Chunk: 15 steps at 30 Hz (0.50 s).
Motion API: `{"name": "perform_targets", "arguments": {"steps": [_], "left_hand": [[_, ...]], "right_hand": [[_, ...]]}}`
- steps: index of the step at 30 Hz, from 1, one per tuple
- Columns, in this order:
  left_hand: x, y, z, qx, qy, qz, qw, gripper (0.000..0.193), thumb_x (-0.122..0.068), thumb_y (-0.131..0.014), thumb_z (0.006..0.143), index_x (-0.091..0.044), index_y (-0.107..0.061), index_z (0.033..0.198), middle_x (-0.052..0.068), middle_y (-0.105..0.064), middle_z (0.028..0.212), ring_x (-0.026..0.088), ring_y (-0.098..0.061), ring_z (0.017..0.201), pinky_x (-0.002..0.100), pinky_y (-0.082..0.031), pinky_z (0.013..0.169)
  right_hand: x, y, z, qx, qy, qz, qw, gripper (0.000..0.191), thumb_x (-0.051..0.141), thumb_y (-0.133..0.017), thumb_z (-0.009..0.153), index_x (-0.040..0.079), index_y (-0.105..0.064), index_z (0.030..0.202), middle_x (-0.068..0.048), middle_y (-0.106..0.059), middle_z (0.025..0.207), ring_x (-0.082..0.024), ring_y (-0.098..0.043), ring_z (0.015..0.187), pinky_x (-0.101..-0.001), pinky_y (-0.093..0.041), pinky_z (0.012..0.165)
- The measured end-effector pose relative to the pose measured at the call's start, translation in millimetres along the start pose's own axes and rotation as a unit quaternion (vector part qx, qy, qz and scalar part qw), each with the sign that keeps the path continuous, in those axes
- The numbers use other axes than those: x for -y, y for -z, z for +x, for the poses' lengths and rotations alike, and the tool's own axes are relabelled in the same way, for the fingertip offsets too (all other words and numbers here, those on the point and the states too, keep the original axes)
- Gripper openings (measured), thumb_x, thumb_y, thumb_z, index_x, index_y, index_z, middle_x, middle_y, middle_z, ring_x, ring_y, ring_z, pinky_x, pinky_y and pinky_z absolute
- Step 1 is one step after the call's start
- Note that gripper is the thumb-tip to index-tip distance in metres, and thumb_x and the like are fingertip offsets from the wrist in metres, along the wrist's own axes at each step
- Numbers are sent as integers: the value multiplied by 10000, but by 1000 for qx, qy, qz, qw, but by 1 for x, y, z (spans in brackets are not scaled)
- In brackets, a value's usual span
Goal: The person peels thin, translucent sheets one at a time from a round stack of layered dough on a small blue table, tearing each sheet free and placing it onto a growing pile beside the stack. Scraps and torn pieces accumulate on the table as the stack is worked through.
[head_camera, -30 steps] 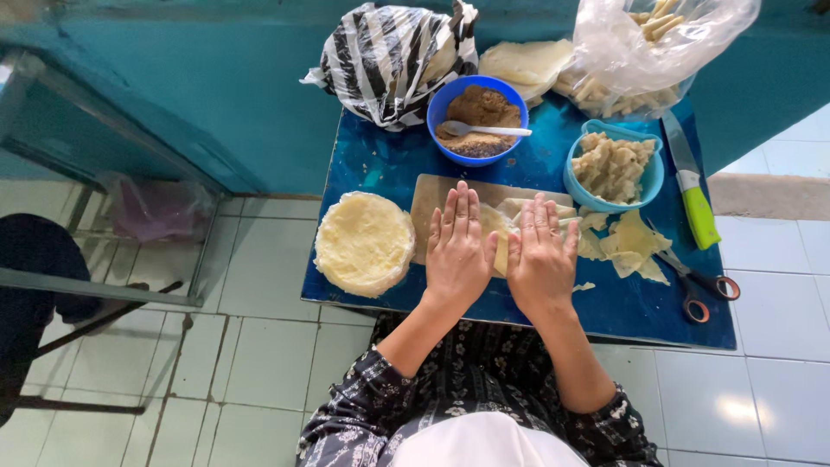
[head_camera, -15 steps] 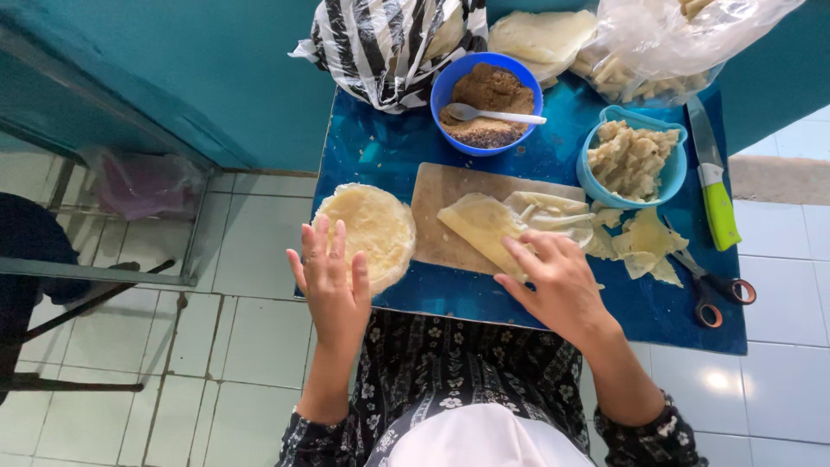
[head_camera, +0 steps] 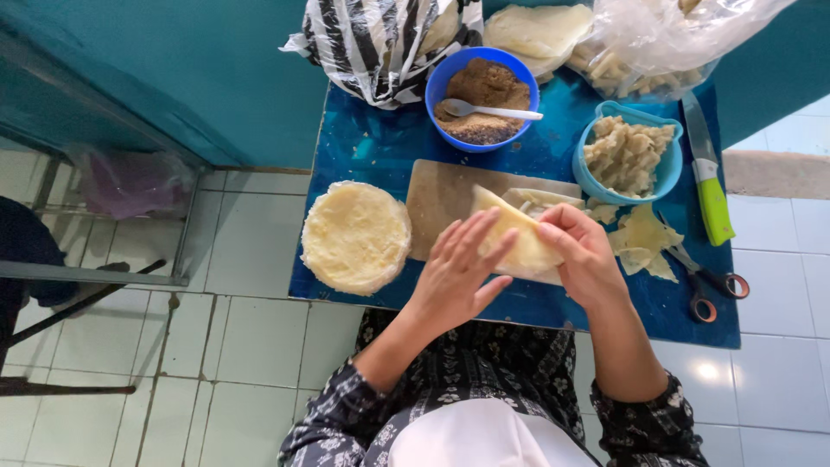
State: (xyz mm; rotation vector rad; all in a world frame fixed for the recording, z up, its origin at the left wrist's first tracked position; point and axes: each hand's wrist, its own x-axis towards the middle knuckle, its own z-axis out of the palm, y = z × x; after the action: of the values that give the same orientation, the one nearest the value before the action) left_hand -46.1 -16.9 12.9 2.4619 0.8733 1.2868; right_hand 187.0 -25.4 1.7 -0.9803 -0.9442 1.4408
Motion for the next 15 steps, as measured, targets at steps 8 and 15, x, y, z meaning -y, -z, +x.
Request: {"name": "perform_targets", "arguments": {"steps": [8, 15], "left_hand": [[-10, -46, 0, 2, 201, -246, 948, 545, -26, -760, 952, -40, -562, 1460, 141, -692, 1297, 241, -761, 1085, 309, -630, 898], [-30, -39, -3, 33, 265, -439, 858, 512, -45, -700, 992, -8, -524, 1472, 109, -665, 1311, 173, -722, 1128, 295, -617, 938]], "right_hand": [[27, -15, -22, 19, 33, 50, 998, 386, 235, -631, 1002, -40, -602, 1271, -107, -673, 1067, -141, -684, 930, -279, -571, 830], [14, -26, -39, -96, 165, -321, 927, 242, 93, -696, 1002, -8, -695, 1221, -40, -649, 1108, -76, -596, 920, -207, -483, 787]]}}
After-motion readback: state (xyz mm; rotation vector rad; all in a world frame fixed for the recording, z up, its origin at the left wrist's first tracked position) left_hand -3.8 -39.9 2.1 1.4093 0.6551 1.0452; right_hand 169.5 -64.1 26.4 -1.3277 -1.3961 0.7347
